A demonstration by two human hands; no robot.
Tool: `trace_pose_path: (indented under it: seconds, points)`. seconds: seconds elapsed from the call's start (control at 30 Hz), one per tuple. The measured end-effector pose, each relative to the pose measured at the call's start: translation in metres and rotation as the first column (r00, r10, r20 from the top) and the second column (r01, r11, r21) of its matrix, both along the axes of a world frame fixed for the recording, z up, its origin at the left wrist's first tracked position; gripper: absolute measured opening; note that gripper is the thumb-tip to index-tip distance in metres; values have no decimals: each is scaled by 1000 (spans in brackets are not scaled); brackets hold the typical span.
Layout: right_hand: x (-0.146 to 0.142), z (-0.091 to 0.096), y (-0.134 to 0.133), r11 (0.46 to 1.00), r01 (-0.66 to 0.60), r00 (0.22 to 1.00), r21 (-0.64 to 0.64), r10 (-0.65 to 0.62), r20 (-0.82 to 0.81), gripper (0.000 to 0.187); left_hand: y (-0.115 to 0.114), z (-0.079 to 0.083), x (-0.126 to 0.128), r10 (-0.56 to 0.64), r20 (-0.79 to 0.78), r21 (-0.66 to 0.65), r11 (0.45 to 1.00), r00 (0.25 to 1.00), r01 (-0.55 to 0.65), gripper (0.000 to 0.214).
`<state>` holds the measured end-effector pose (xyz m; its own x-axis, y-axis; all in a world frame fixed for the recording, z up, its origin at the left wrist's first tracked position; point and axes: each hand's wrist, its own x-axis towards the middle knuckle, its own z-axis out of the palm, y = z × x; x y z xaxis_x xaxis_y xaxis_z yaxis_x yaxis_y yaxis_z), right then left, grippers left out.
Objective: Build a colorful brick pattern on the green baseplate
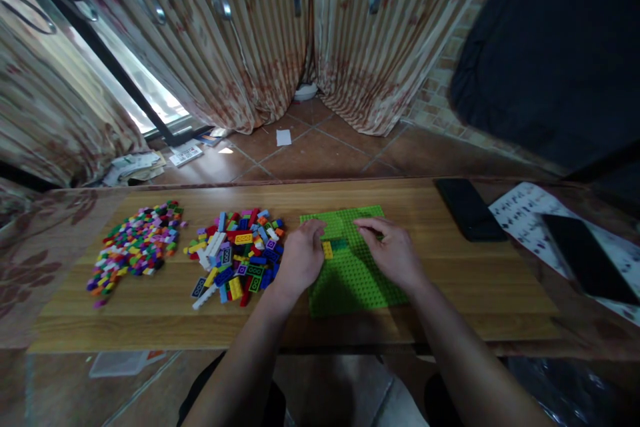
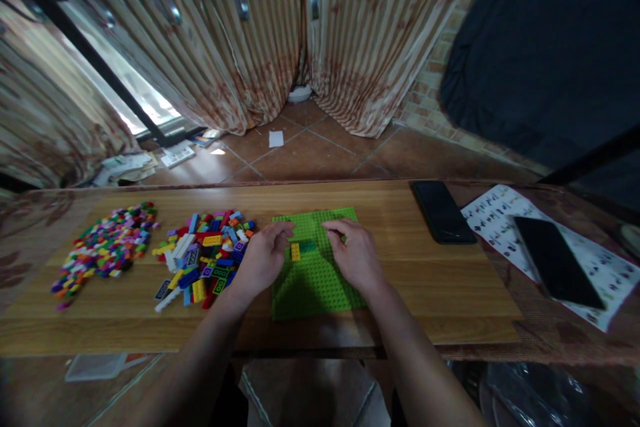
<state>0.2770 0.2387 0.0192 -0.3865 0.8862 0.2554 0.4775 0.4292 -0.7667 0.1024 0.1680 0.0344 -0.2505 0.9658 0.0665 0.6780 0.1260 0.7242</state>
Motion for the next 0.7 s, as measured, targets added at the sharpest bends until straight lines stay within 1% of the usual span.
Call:
trace_pose_path:
  seconds: [0.1, 0.2, 0.27, 0.37, 0.57, 0.7]
  points:
    - [4, 0, 0, 1000, -5, 1000, -29, 5, 21, 20, -1, 1, -2, -1, 5, 11, 1000, 1000, 1, 33]
    - [6, -2, -1, 998, -30, 996, -60, 35, 80, 16, -2, -1, -3, -18, 4, 20, 1000, 1000, 18, 33]
    - [5, -5, -2, 997, -43, 988, -61, 52, 146, 15, -4, -2, -4, -61, 1, 10, 998, 998, 61, 31]
    - [5, -8, -1, 999, -44, 971, -30, 49, 233, 14, -6, -4, -5, -144, -6, -29, 989, 990, 144, 32]
    - [6, -10, 0, 998, -63, 967, 11, 59, 249, 12, -9, -1, -6, -200, 23, -81, 976, 979, 201, 41]
    - [6, -10, -1, 999, -48, 964, -6, 48, 261, 13, -10, 1, -8, -236, 8, -98, 967, 972, 236, 46]
